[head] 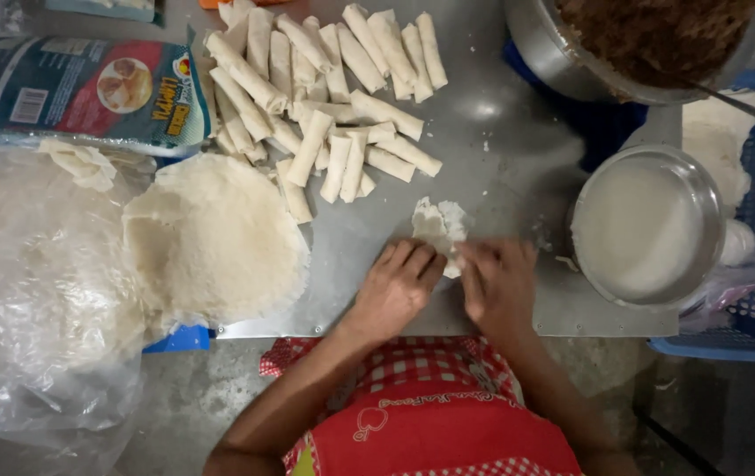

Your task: Wrapping spring rolls (lumpia) by placing filling on wrappers and rolling them up on a production table.

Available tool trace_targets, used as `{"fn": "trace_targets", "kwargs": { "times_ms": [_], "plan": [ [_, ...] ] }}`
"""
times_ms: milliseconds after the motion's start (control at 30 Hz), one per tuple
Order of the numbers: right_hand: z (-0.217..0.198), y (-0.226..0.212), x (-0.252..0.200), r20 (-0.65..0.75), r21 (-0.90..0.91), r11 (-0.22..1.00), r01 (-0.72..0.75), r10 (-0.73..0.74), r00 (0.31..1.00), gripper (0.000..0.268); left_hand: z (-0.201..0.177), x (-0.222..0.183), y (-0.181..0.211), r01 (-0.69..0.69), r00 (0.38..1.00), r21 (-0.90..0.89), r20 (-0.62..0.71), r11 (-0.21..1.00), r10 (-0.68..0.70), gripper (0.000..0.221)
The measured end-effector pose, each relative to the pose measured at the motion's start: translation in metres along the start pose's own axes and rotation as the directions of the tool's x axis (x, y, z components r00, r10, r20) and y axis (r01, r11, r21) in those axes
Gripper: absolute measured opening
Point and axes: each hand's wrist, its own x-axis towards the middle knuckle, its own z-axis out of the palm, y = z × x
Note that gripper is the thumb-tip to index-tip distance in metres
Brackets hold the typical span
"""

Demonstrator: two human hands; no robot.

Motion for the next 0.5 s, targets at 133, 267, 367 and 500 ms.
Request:
{"fn": "trace_targets", "kwargs": {
  "times_ms": [133, 267, 367, 500],
  "plan": [
    [-0.002, -0.011, -0.020, -0.089, 0.144, 0.988, 0.054, -0.042, 0.995, 0.033, -0.004, 0.008, -0.015, -0.093, 0.994, -0.122, 0.041, 0.988, 0.099, 0.009],
    [-0.006, -0.001, -0.019, -0.055, 0.304, 0.951, -0.049, 0.069, 0.996, 0.035, -0.015, 0.011, -0.016, -0.088, 0.993, -0.253, 0.056, 0.963, 0.105, 0.019],
    [0.000, 0.009, -0.025, 0.020, 0.225, 0.971, -0.085, 0.083, 0.996, 0.022, -0.029, 0.016, -0.008, 0.034, 0.995, -0.308, 0.097, 0.951, -0.004, 0.029],
    [-0.009, 0.001, -0.012, -0.010, 0.293, 0.950, -0.106, 0.114, 0.993, 0.020, -0.023, 0.006, -0.013, 0.040, 0.988, -0.320, 0.152, 0.947, 0.010, 0.047]
  ]
}}
